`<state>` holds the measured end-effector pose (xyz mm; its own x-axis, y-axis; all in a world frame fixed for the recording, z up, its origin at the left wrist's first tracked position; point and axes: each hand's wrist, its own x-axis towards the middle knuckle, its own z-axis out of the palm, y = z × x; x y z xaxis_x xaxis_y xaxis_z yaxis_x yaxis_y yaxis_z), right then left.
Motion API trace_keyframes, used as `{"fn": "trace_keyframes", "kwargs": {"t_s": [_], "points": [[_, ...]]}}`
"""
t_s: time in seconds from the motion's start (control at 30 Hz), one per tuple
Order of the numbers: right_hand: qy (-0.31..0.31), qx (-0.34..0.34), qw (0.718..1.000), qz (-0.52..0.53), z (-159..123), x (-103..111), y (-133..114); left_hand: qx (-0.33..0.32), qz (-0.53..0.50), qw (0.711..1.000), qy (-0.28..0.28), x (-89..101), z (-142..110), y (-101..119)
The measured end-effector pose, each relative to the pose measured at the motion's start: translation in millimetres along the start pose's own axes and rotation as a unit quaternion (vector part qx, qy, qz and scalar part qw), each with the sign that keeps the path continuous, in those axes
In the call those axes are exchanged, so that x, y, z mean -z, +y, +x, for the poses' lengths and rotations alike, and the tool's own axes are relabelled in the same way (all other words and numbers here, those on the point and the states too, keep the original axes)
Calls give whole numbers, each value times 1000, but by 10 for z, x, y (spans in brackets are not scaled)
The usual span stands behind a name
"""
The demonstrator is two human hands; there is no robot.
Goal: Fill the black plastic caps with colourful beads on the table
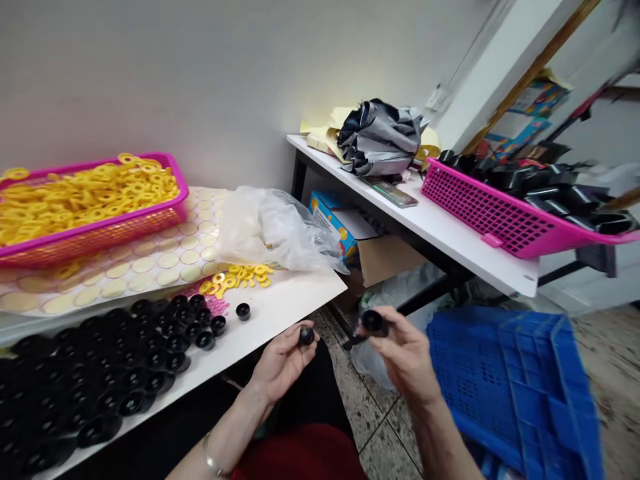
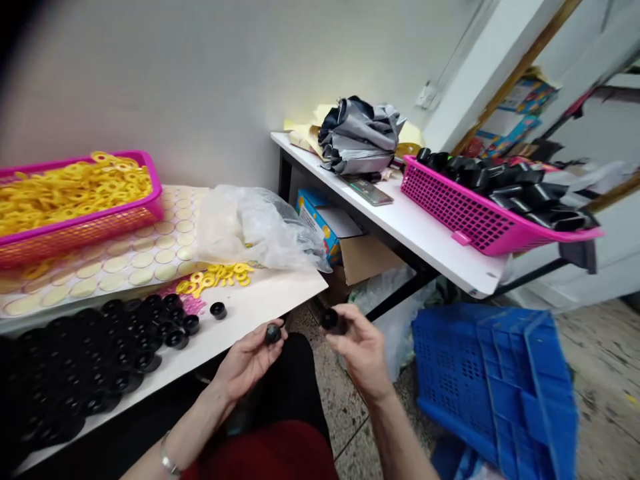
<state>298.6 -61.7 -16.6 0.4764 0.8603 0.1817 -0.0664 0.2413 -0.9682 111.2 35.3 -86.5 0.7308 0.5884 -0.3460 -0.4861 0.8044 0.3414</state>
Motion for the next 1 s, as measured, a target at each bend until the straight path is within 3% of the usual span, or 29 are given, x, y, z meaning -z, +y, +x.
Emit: {"fn": "trace_keyframes", "kwargs": {"t_s": [0.1, 0.17, 0.27, 0.5, 0.7, 0.83, 0.9, 1.0], "points": [[-5, 57, 995, -82, 110, 122, -215, 20, -4, 999, -44, -336, 59, 25], [-8, 32, 997, -76, 78, 96, -205, 32, 3, 997, -66, -545, 88, 31], [0, -11, 1000, -26, -92, -56, -48, 40, 6, 995, -86, -672, 106, 40], [47, 46, 996, -62, -407, -232, 236, 40, 22, 994, -102, -630, -18, -10], [89, 48, 992, -68, -395, -246, 224, 74, 4, 995, -61, -582, 5, -57], [62, 68, 991, -95, -399, -258, 199, 29, 36, 998, -38, -550, -9, -114], [30, 138, 970, -199, -403, -258, 225, -1, 67, 998, -21, -523, -9, -162], [-27, 231, 904, -358, -348, -238, 321, 13, 83, 996, -9, -447, 66, -227]]}}
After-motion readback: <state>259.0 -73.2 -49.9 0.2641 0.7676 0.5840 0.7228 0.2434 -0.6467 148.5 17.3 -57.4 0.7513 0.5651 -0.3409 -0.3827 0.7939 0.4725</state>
